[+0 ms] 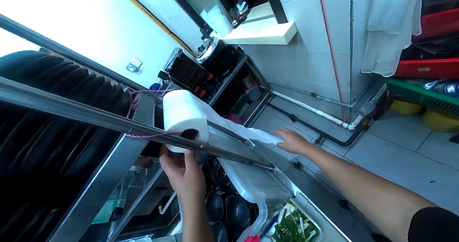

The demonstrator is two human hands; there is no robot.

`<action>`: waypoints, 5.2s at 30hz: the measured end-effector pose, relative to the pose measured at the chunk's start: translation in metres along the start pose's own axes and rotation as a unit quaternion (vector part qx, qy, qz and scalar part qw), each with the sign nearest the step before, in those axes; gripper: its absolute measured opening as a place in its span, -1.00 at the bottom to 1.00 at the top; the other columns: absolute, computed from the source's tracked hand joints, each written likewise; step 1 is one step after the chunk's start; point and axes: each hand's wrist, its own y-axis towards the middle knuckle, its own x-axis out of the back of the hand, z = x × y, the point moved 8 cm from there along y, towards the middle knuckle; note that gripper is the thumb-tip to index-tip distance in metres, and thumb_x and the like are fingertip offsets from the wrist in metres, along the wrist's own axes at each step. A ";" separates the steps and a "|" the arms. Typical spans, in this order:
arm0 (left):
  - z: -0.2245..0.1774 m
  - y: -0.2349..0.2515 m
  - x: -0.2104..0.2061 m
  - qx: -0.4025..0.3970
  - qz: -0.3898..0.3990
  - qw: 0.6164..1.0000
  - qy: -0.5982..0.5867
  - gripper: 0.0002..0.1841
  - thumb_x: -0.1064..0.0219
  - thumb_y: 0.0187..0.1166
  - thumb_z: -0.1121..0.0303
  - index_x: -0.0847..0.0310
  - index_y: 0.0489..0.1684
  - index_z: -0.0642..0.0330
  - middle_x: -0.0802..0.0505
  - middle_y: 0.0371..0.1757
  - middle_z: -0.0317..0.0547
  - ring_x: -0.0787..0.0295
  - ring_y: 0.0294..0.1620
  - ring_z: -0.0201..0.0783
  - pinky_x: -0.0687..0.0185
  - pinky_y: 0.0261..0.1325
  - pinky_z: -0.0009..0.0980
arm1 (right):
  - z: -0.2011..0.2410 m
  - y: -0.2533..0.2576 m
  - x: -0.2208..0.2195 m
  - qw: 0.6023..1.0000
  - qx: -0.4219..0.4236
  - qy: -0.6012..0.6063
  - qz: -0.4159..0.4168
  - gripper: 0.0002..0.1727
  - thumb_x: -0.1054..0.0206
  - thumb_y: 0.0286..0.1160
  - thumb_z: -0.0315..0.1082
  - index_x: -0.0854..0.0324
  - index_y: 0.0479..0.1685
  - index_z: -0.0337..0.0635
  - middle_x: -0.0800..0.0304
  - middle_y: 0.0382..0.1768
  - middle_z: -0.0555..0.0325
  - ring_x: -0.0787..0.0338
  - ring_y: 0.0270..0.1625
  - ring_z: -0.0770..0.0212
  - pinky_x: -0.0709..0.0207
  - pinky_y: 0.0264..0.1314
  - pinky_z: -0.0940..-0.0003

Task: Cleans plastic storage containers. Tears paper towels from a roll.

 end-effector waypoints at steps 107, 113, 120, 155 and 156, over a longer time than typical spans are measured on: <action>0.000 0.010 -0.012 -0.154 0.039 0.986 0.047 -0.36 -0.06 0.69 0.33 -0.01 0.74 0.42 -0.57 0.52 0.15 -0.63 0.42 -0.35 -0.63 0.40 -0.41 | 0.076 -0.121 0.057 0.907 0.173 -0.032 -0.383 -0.63 -0.12 0.76 -0.13 -0.84 0.00 -0.09 -0.94 -0.23 0.15 -0.93 -0.14 0.17 -0.81 -0.01 0.14; -0.042 -0.090 0.009 -0.202 -0.048 0.975 0.075 -0.42 -0.26 0.58 0.45 -0.25 0.54 0.61 -0.59 0.45 0.37 -0.63 0.41 -0.17 -0.64 0.35 -0.31 | 0.016 -0.184 0.098 0.926 -0.031 0.246 -0.283 -0.69 -0.19 0.73 -0.09 -0.82 -0.07 0.02 -0.82 -0.37 0.35 -0.75 -0.31 0.50 -0.66 -0.20 0.43; -0.047 -0.296 -0.110 -0.221 0.254 0.939 0.070 -0.66 -0.46 0.49 0.24 -0.80 0.23 -0.02 -0.80 0.26 -0.07 -0.63 0.42 -0.05 -0.60 0.46 -0.08 | 0.019 -0.265 0.111 0.866 -0.167 0.446 -0.152 -0.74 -0.21 0.73 -0.27 -0.80 0.08 -0.12 -0.90 -0.12 0.01 -0.88 -0.08 0.16 -0.79 0.00 0.21; -0.086 -0.255 0.098 -0.076 -0.006 0.988 -0.136 -0.76 -0.33 0.68 0.28 -0.64 0.25 -0.01 -0.78 0.14 -0.41 -0.72 0.13 -0.41 -0.69 0.25 -0.36 | 0.174 -0.369 0.209 0.955 0.237 0.035 -0.177 -0.84 -0.31 0.70 -0.21 -0.74 0.05 0.05 -0.87 -0.18 0.54 -0.84 -0.20 0.60 -0.79 -0.12 0.61; -0.065 -0.272 0.104 -0.016 -0.022 0.983 -0.179 -0.82 -0.29 0.72 0.25 -0.64 0.17 -0.12 -0.79 0.02 -0.49 -0.73 0.00 -0.46 -0.70 0.13 -0.42 | 0.179 -0.371 0.211 0.941 0.260 0.031 -0.213 -0.83 -0.32 0.68 -0.24 -0.72 0.09 -0.02 -0.87 -0.12 0.50 -0.85 -0.13 0.57 -0.80 -0.03 0.56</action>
